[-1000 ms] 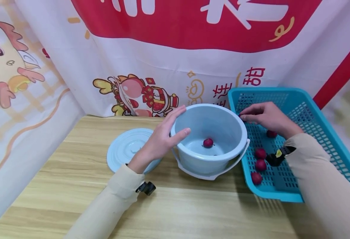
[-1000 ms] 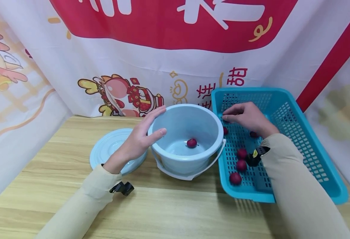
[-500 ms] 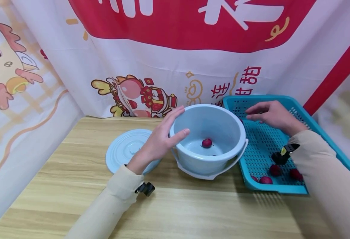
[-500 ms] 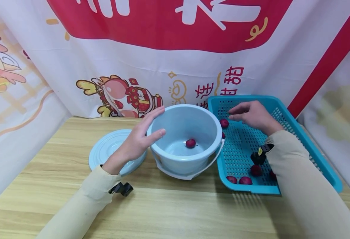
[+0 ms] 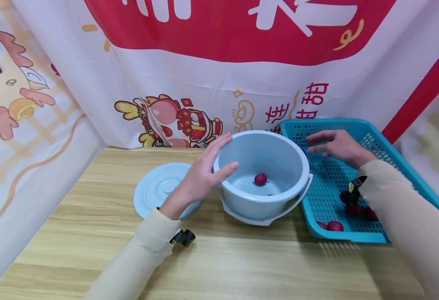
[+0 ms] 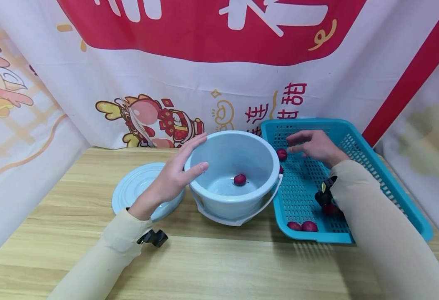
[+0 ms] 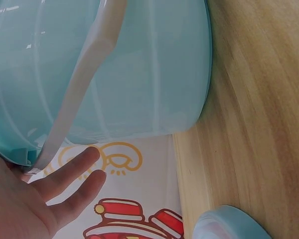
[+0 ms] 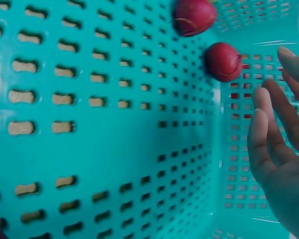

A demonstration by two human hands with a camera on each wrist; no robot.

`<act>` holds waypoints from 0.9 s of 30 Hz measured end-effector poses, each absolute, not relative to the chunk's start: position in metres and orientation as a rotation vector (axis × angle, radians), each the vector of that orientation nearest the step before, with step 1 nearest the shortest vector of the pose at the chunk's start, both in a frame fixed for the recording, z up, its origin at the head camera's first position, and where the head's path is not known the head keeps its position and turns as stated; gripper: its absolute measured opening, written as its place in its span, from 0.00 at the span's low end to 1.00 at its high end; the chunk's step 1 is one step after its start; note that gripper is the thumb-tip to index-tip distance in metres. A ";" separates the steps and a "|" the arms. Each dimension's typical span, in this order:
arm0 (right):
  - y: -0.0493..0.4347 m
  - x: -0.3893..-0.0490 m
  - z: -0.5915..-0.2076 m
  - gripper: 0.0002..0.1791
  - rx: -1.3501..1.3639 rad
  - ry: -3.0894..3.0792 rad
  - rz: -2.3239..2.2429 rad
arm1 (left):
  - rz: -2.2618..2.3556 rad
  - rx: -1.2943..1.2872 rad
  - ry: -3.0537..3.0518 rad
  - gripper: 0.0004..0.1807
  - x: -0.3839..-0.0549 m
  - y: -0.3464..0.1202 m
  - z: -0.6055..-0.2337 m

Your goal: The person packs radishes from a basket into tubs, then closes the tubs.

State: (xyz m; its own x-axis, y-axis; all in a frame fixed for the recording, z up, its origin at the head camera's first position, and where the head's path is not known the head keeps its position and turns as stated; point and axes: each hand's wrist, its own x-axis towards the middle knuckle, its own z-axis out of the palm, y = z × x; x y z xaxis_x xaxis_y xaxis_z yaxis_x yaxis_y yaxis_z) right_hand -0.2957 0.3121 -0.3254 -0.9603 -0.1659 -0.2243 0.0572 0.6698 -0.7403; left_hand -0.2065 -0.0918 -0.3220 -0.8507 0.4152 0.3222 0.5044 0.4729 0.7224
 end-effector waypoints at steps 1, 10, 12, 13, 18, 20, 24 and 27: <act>0.312 -0.297 -0.327 0.33 -0.083 2.605 -1.176 | -1.330 -0.815 -2.608 0.44 -0.206 -0.092 -0.322; 0.307 -0.310 -0.343 0.33 -0.083 2.579 -1.091 | -1.325 -0.808 -2.612 0.44 -0.206 -0.091 -0.322; 0.304 -0.313 -0.346 0.32 -0.100 2.588 -1.042 | -1.325 -0.810 -2.609 0.44 -0.206 -0.091 -0.321; 0.303 -0.314 -0.347 0.31 -0.113 2.599 -1.011 | -1.323 -0.809 -2.609 0.44 -0.206 -0.091 -0.321; 0.294 -0.316 -0.349 0.29 -0.139 2.683 -0.848 | -1.320 -0.807 -2.610 0.44 -0.207 -0.092 -0.321; 0.291 -0.315 -0.348 0.28 -0.144 2.710 -0.808 | -1.320 -0.806 -2.612 0.44 -0.206 -0.092 -0.322; 0.291 -0.313 -0.344 0.26 -0.165 2.741 -0.794 | -1.324 -0.805 -2.615 0.44 -0.206 -0.092 -0.322; 0.295 -0.311 -0.339 0.26 -0.162 2.771 -0.832 | -1.325 -0.805 -2.618 0.44 -0.206 -0.091 -0.322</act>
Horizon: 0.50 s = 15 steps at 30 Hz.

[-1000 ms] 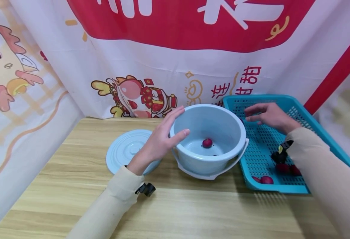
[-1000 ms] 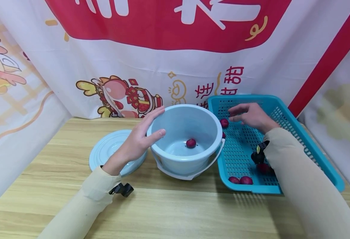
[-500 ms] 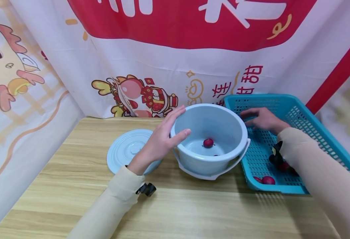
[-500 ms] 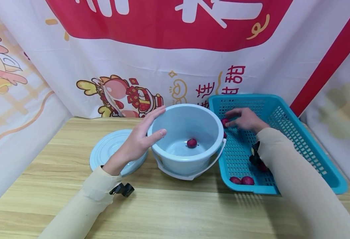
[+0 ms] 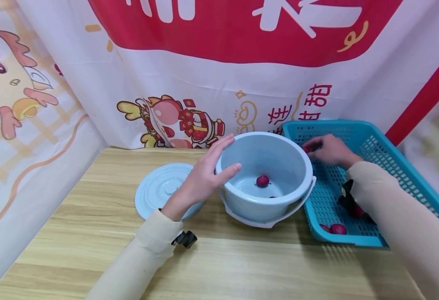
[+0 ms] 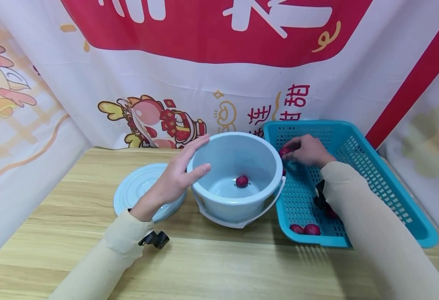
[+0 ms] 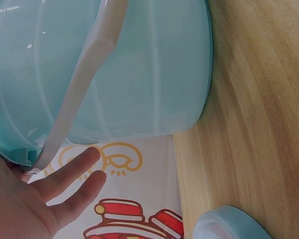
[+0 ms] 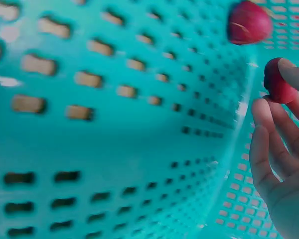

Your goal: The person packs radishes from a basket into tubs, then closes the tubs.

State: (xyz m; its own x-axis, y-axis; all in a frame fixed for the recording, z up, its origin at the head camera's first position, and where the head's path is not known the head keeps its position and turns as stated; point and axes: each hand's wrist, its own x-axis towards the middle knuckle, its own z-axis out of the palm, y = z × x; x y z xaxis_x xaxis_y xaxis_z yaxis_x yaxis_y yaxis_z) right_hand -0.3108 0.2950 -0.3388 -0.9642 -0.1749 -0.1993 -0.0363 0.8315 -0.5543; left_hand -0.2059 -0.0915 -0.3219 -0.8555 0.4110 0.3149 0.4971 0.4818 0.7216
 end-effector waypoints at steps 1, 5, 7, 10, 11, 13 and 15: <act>0.296 -0.310 -0.337 0.26 -0.156 2.785 -0.852 | -1.326 -0.806 -2.619 0.44 -0.206 -0.091 -0.322; 0.300 -0.306 -0.327 0.29 -0.117 2.813 -0.957 | -1.322 -0.800 -2.628 0.44 -0.205 -0.090 -0.322; 0.299 -0.304 -0.321 0.31 -0.105 2.816 -1.019 | -1.316 -0.796 -2.632 0.44 -0.205 -0.090 -0.322; 0.296 -0.301 -0.311 0.34 -0.099 2.814 -1.103 | -1.311 -0.792 -2.633 0.44 -0.205 -0.090 -0.321; 0.295 -0.300 -0.308 0.35 -0.103 2.814 -1.130 | -1.313 -0.791 -2.632 0.44 -0.205 -0.090 -0.321; 0.290 -0.297 -0.302 0.36 -0.112 2.815 -1.183 | -1.315 -0.788 -2.633 0.44 -0.205 -0.090 -0.321; 0.285 -0.292 -0.296 0.37 -0.136 2.824 -1.231 | -1.317 -0.786 -2.633 0.44 -0.205 -0.091 -0.321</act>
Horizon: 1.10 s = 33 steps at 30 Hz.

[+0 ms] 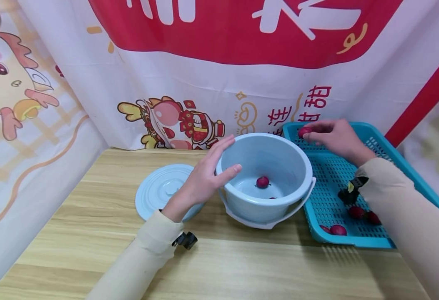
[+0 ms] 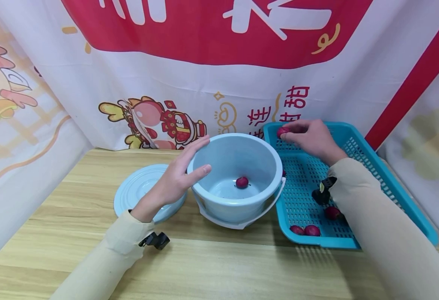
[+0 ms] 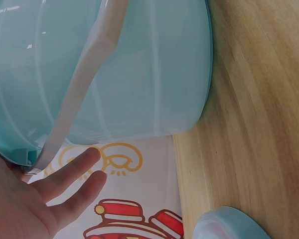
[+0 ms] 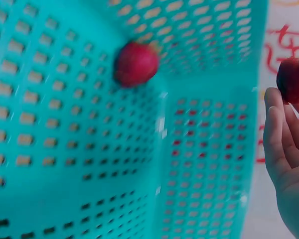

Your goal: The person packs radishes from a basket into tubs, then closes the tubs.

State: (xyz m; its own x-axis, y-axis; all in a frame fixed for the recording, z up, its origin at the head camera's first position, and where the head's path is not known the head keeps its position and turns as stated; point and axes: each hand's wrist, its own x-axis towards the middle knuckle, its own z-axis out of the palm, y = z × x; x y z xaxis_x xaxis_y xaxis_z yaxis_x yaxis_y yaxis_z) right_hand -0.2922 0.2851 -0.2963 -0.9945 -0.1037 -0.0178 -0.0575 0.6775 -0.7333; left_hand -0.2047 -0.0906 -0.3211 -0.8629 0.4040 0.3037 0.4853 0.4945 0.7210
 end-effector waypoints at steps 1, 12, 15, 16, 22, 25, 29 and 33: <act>0.282 -0.290 -0.294 0.37 -0.146 2.828 -1.257 | -1.318 -0.782 -2.634 0.44 -0.204 -0.091 -0.321; 0.239 -0.251 -0.261 0.32 -0.403 2.864 -1.427 | -1.308 -0.760 -2.639 0.44 -0.201 -0.096 -0.322; 0.226 -0.243 -0.257 0.29 -0.508 2.840 -1.436 | -1.305 -0.758 -2.640 0.44 -0.202 -0.097 -0.322; 0.222 -0.240 -0.257 0.28 -0.541 2.833 -1.431 | -1.305 -0.762 -2.638 0.44 -0.202 -0.097 -0.322; 0.203 -0.231 -0.262 0.25 -0.714 2.861 -1.308 | -1.315 -0.778 -2.635 0.44 -0.203 -0.096 -0.322; 0.196 -0.229 -0.267 0.27 -0.760 2.942 -1.195 | -1.319 -0.779 -2.642 0.44 -0.204 -0.094 -0.322; 0.192 -0.229 -0.272 0.28 -0.845 3.005 -1.051 | -1.323 -0.790 -2.646 0.44 -0.204 -0.093 -0.321; 0.188 -0.230 -0.272 0.27 -0.927 2.991 -0.894 | -1.324 -0.796 -2.646 0.44 -0.204 -0.092 -0.321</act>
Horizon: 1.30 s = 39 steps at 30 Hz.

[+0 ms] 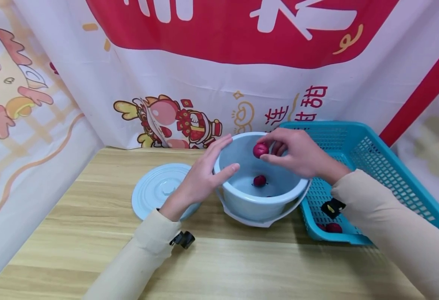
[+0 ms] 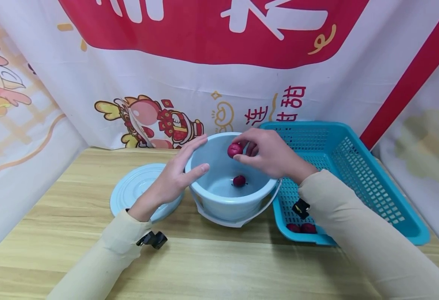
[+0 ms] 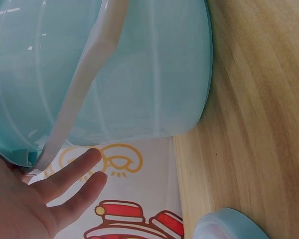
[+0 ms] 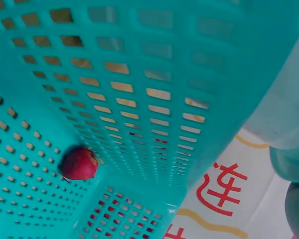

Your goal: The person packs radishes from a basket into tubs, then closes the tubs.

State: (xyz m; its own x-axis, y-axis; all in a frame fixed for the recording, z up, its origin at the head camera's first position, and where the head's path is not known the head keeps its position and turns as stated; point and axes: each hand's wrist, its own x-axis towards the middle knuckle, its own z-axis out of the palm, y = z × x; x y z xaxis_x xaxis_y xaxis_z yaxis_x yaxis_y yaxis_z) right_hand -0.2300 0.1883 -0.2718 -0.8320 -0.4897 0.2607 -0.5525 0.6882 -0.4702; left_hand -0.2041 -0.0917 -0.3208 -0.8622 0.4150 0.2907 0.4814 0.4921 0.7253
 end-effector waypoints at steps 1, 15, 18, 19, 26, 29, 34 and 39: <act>0.188 -0.231 -0.272 0.27 0.886 -2.791 0.804 | -1.325 -0.796 -2.648 0.44 -0.204 -0.092 -0.321; 0.184 -0.229 -0.271 0.28 0.907 -2.814 0.727 | -1.314 -0.787 -2.656 0.43 -0.205 -0.092 -0.319; 0.183 -0.230 -0.271 0.28 0.908 -2.801 0.765 | -1.313 -0.782 -2.655 0.44 -0.205 -0.092 -0.318; 0.183 -0.230 -0.271 0.29 0.910 -2.798 0.776 | -1.314 -0.782 -2.654 0.43 -0.205 -0.092 -0.318; 0.183 -0.231 -0.273 0.26 0.922 -2.774 0.804 | -1.320 -0.784 -2.648 0.43 -0.205 -0.093 -0.318; 0.184 -0.230 -0.274 0.25 0.931 -2.755 0.828 | -1.317 -0.790 -2.645 0.43 -0.205 -0.093 -0.319; 0.188 -0.231 -0.278 0.21 0.924 -2.708 0.905 | -1.321 -0.793 -2.648 0.43 -0.204 -0.092 -0.319; 0.192 -0.232 -0.281 0.22 0.896 -2.653 1.011 | -1.326 -0.789 -2.650 0.43 -0.203 -0.092 -0.319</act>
State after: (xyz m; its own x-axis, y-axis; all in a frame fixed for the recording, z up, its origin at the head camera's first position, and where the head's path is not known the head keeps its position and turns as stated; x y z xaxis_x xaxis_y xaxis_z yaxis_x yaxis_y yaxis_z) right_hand -0.2319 0.1915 -0.2808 -0.8065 -0.4770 0.3493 -0.5885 0.5911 -0.5516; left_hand -0.2032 -0.0919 -0.3190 -0.8651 0.4116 0.2869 0.4763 0.4942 0.7273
